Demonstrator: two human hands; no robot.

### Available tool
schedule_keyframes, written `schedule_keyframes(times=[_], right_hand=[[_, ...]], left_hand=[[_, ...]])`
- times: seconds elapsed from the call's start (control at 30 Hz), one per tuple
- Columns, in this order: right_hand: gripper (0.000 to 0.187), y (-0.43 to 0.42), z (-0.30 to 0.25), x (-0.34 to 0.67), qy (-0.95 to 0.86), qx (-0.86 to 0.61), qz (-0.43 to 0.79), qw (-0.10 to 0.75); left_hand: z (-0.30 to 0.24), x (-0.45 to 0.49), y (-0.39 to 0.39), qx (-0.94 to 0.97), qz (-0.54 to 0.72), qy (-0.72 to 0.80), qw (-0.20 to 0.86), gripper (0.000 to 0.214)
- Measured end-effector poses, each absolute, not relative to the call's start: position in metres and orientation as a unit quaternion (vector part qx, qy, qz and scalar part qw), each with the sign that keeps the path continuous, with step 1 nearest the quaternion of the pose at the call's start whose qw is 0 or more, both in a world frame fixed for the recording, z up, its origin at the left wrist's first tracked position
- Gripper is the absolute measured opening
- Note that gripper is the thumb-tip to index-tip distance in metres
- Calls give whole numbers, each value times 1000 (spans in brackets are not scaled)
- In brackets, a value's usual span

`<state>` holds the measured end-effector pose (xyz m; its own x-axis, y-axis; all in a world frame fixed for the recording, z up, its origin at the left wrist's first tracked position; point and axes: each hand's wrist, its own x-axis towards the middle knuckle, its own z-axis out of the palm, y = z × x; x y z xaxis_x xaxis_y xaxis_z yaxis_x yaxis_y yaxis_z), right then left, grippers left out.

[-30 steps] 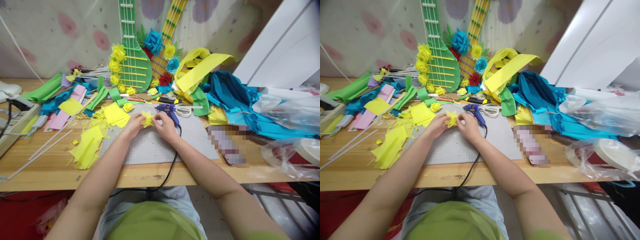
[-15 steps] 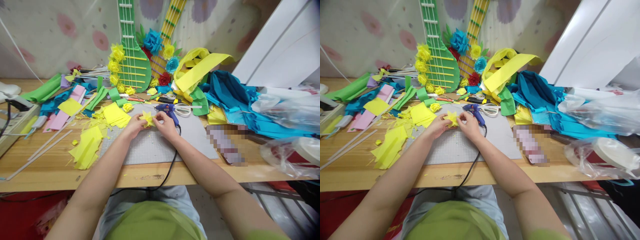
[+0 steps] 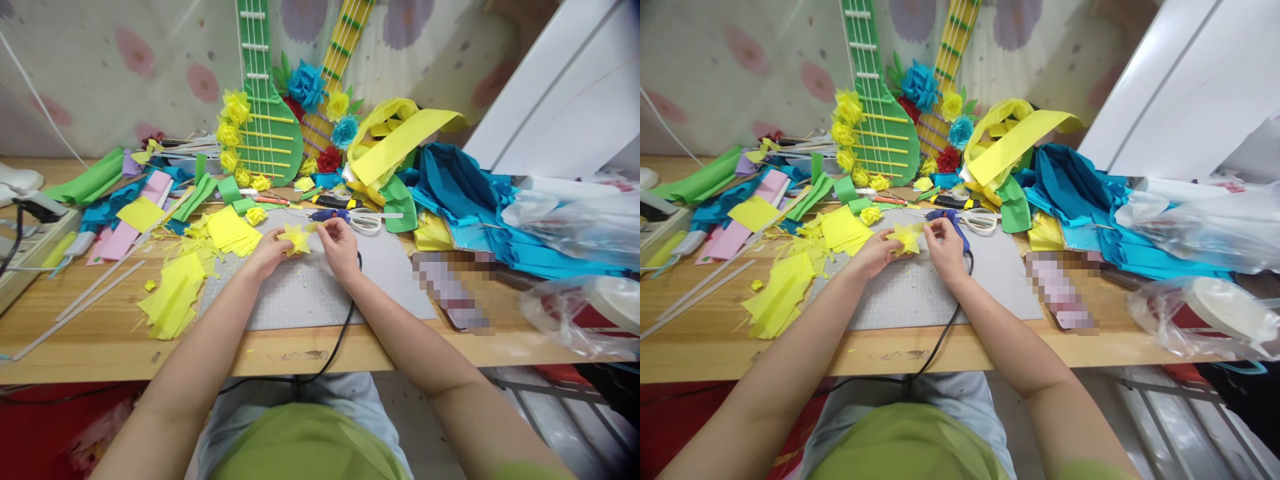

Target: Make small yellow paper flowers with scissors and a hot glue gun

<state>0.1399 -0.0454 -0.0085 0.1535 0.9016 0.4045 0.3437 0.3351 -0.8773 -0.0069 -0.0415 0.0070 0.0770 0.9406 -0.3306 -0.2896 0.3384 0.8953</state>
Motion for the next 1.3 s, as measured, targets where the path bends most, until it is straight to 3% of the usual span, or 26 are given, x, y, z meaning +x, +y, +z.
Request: schedule_keyframes(times=[0.17,0.53,0.9,1.1,1.3], right_hand=[[16,-48,-3,148,-755,-420,83,496],[27,-47,-5,149,-847,-378,60,369],[22,-47,-10,148,-869,-362,26,336],[18,-48,-10,149,-880,-340,-14,332],[18,-53,-6,150,-874,-347,-15,340]], left_hand=[[8,-7,-43,348,462,466,669,32],[8,-8,-44,346,455,446,689,26],[13,-10,-42,326,466,450,689,28],[14,-11,-42,324,469,440,694,14],[9,-11,-42,337,473,458,673,29]])
